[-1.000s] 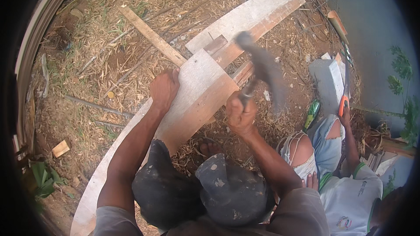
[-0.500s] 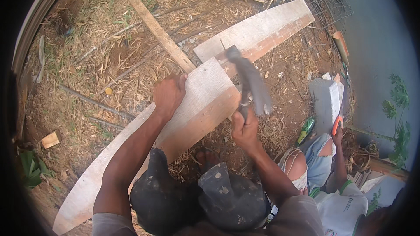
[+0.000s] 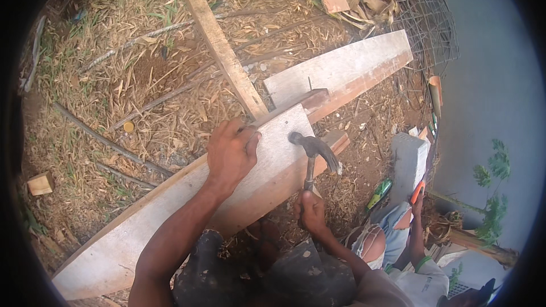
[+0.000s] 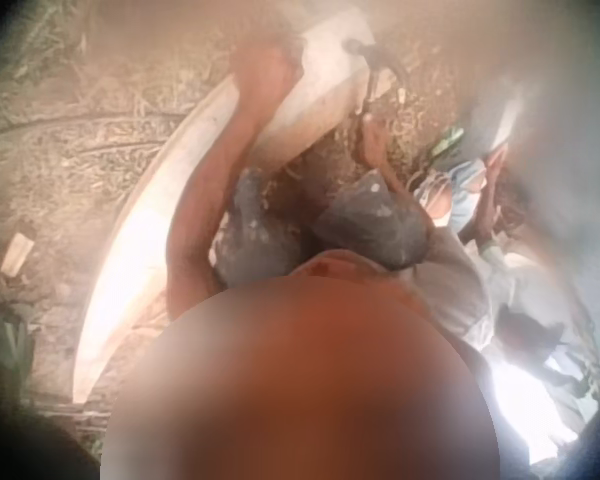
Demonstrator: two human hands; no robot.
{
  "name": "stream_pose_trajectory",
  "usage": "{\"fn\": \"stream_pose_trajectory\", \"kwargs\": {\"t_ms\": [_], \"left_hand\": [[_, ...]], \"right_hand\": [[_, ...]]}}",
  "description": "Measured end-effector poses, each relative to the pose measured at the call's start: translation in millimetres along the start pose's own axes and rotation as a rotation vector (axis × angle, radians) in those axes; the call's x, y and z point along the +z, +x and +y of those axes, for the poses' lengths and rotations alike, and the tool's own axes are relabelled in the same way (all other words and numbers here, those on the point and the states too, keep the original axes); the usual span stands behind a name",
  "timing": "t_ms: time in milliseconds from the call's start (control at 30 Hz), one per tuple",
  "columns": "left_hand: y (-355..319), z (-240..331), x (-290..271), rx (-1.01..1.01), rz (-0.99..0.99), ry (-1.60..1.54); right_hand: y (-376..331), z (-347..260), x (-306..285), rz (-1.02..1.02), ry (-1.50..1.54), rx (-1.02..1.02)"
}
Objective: The person assembles wooden planks by hammering nails into them. They position smaller pieces against a long plank, use a hammer to drive nails, and adjust the wood as needed.
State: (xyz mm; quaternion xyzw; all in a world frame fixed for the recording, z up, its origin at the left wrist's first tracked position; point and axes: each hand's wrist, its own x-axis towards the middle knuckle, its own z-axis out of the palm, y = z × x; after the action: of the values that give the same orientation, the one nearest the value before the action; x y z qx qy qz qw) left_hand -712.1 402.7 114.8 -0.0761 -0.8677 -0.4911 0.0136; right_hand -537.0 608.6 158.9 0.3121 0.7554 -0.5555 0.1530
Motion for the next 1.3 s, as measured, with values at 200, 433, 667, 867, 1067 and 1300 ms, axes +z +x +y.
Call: {"fn": "stream_pose_trajectory", "kwargs": {"t_ms": [200,433,667,867,1067,1300], "left_hand": [[-2,-6,3,0.095,-0.027,0.021],[-19,-4,-16,0.181,-0.041,-0.155],[-281,-50,-145,0.062,0.616,0.158],[-647,-16,-201,-1.277,1.335,0.337],[-897,68,-169,-2.339,1.372,0.743],[-999,15,-181,-2.038,1.494,0.759]], "right_hand": [[2,-30,-1,0.008,-0.161,-0.008],[28,-86,4,0.009,-0.206,-0.138],[29,-58,43,-0.227,-0.506,-0.431],[69,-106,95,-0.397,-0.903,-0.719],[116,-148,173,-0.613,-1.091,-0.913],[125,-117,234,-0.661,-0.893,-0.959]]}}
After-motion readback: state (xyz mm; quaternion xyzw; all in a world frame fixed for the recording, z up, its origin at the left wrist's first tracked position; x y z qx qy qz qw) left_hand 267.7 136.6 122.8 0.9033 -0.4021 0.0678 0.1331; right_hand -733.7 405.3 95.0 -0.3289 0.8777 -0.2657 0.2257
